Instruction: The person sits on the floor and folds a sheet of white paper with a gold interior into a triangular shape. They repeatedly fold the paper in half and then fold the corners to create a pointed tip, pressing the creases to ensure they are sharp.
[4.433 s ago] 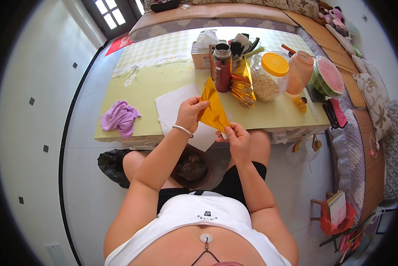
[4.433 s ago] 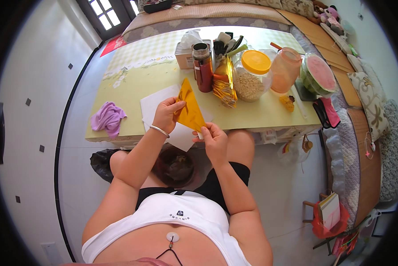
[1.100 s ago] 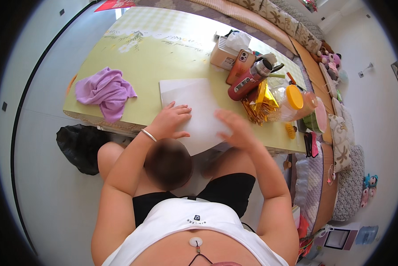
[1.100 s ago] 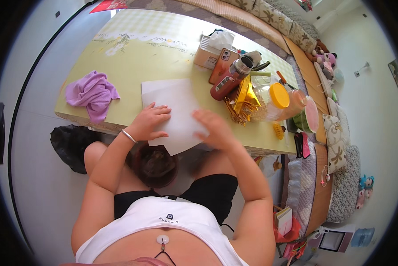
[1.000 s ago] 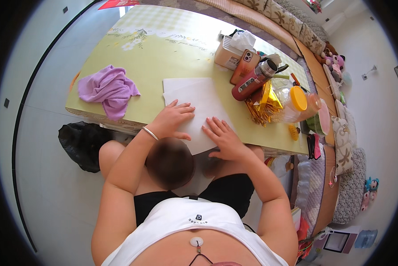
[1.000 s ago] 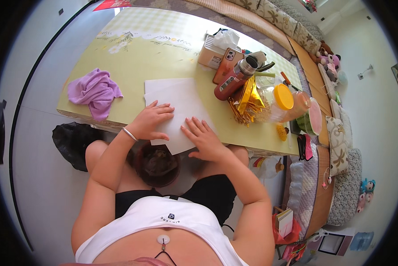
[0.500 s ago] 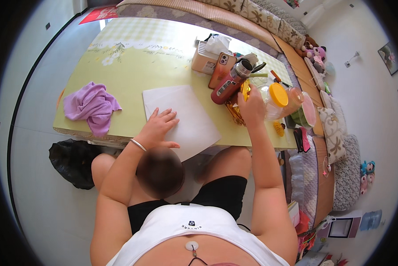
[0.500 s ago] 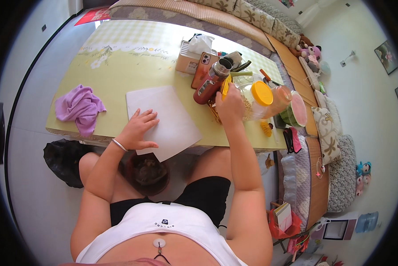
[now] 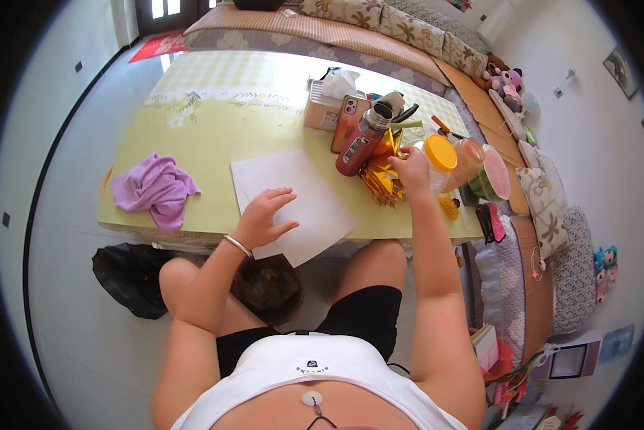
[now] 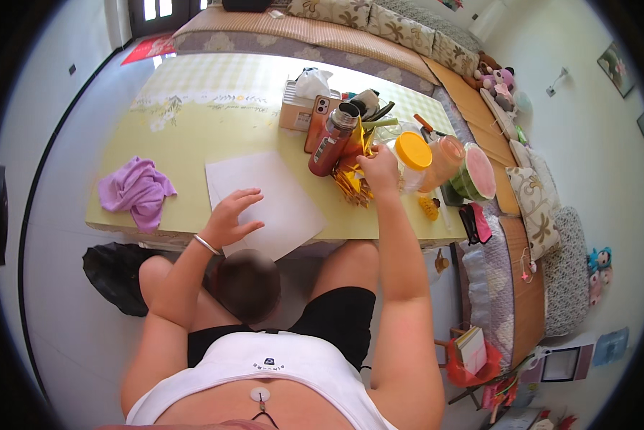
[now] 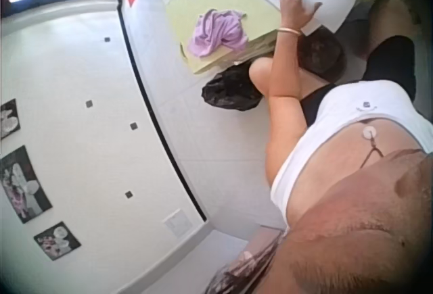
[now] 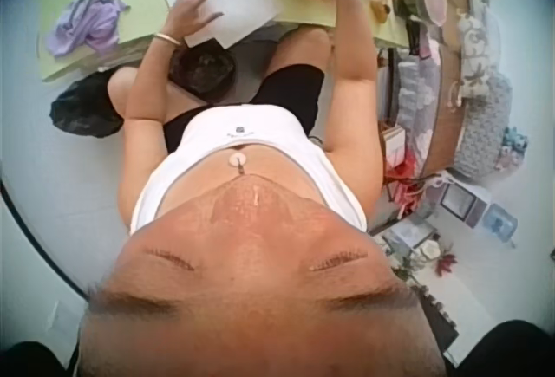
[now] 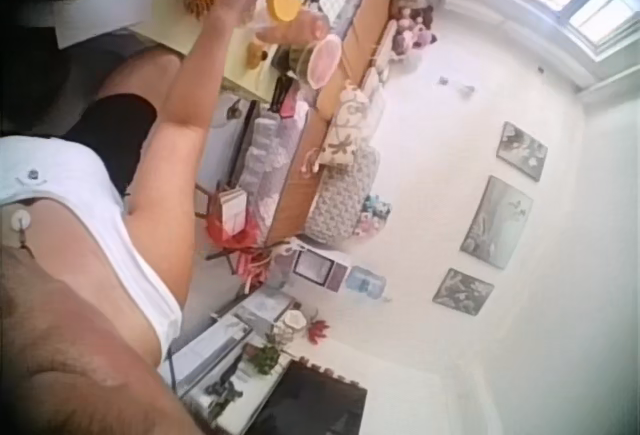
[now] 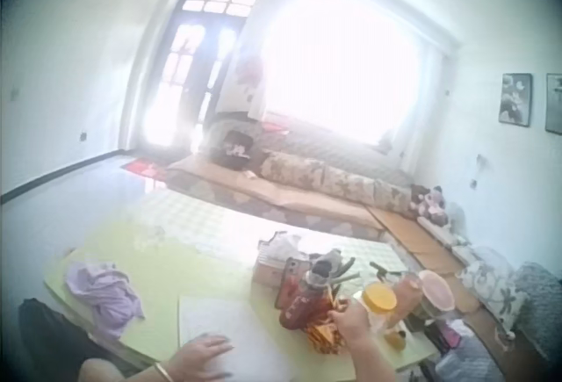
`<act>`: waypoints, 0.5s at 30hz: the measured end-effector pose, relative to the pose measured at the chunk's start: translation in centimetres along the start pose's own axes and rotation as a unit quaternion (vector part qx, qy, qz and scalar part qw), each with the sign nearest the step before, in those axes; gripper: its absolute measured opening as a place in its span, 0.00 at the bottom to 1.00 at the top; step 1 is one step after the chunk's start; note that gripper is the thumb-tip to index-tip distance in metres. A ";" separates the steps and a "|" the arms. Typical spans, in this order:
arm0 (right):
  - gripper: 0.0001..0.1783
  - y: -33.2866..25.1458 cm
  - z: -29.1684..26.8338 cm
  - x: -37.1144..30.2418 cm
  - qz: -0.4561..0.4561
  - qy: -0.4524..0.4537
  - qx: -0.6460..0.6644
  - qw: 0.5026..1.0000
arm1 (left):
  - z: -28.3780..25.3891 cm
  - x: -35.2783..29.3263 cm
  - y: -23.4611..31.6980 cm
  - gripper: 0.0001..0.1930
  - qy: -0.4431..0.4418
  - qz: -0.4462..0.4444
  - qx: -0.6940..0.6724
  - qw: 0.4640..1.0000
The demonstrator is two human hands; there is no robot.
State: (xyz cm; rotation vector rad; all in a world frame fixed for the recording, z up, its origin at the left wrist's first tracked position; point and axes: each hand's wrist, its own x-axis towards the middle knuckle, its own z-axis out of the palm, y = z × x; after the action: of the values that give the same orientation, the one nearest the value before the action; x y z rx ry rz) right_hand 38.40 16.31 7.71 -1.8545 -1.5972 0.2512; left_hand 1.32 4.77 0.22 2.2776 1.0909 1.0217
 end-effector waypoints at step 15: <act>0.20 -1.1 -0.5 -4.1 0.017 0.090 0.083 0.992 | 10.5 17.1 8.6 0.23 -0.007 -0.428 -0.556 0.712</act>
State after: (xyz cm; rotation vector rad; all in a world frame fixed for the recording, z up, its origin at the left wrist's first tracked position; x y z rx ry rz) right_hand 36.86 12.31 7.65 -1.7273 -1.3814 0.2182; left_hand 20.81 12.57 6.35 0.6576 0.9216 0.8373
